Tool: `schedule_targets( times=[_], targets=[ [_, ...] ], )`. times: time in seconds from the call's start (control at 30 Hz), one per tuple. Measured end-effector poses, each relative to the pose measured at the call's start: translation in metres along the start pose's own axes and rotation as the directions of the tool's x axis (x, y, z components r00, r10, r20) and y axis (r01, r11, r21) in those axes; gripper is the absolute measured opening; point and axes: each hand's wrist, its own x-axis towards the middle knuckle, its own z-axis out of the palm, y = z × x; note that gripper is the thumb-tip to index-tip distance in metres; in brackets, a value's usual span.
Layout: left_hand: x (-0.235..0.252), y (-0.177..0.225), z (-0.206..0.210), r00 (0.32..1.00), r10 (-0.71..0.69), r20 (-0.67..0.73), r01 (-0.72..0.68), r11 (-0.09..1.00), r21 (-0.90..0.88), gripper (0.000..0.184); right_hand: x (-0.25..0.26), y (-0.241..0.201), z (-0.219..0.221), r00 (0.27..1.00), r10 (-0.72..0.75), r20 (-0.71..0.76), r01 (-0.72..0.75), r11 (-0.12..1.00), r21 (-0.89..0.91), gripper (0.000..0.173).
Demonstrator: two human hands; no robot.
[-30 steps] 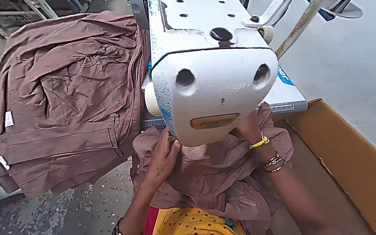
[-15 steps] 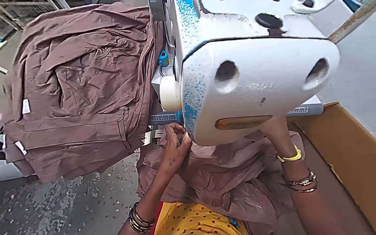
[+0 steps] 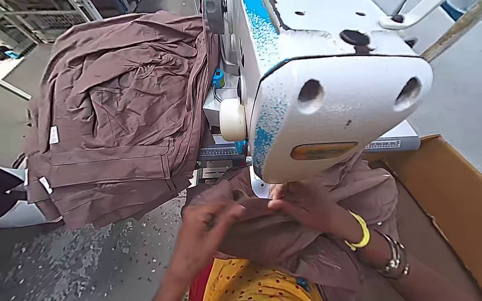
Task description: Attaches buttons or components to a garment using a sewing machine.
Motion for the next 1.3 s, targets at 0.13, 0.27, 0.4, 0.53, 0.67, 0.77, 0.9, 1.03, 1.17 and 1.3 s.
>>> schedule_targets(
  times=[0.13,0.27,0.4,0.53,0.67,0.77,0.9,1.03,1.17,1.3],
  targets=[
    [0.005,-0.043,-0.038,0.962,-0.196,-0.188,0.236,0.947,0.217,0.034,0.005,0.006,-0.001,0.938,0.295,-0.179,-0.312,0.947,-0.072,0.033],
    [0.002,-0.061,-0.042,0.935,-0.282,-0.213,0.331,0.911,0.248,0.034,0.024,0.009,0.003,0.843,0.508,-0.174,-0.518,0.855,-0.009,0.039],
    [0.005,-0.061,-0.034,0.937,-0.271,-0.221,0.318,0.923,0.217,0.031,0.019,0.01,-0.01,0.872,0.473,-0.123,-0.471,0.881,0.051,0.025],
    [0.021,-0.046,-0.022,0.957,-0.211,-0.197,0.258,0.931,0.258,0.033,0.001,0.023,-0.022,0.866,0.458,-0.2,-0.467,0.884,0.002,0.022],
    [0.03,-0.05,-0.019,0.976,-0.151,-0.155,0.196,0.919,0.341,0.038,-0.026,0.043,-0.042,0.87,0.392,-0.3,-0.475,0.831,-0.289,0.038],
    [0.024,-0.059,-0.009,0.99,-0.02,-0.141,0.097,0.821,0.562,0.052,-0.052,0.068,-0.079,0.75,0.55,-0.368,-0.658,0.565,-0.498,0.037],
    [0.031,-0.051,0.017,0.997,0.067,0.026,-0.071,0.869,0.489,0.045,-0.045,0.075,-0.08,0.8,0.38,-0.465,-0.6,0.537,-0.593,0.018],
    [0.044,-0.033,0.043,0.977,-0.175,0.124,0.165,0.982,0.086,0.059,-0.006,0.082,-0.058,0.885,0.112,-0.453,-0.421,0.608,-0.673,0.017],
    [0.046,-0.021,0.056,0.944,-0.325,0.058,0.326,0.945,-0.008,0.055,0.01,0.089,-0.049,0.921,0.118,-0.372,-0.362,0.614,-0.701,0.019],
    [0.041,-0.025,0.064,0.944,-0.327,0.034,0.329,0.939,-0.099,0.065,-0.003,0.101,-0.05,0.904,0.059,-0.424,-0.34,0.701,-0.627,0.016]
  ],
)
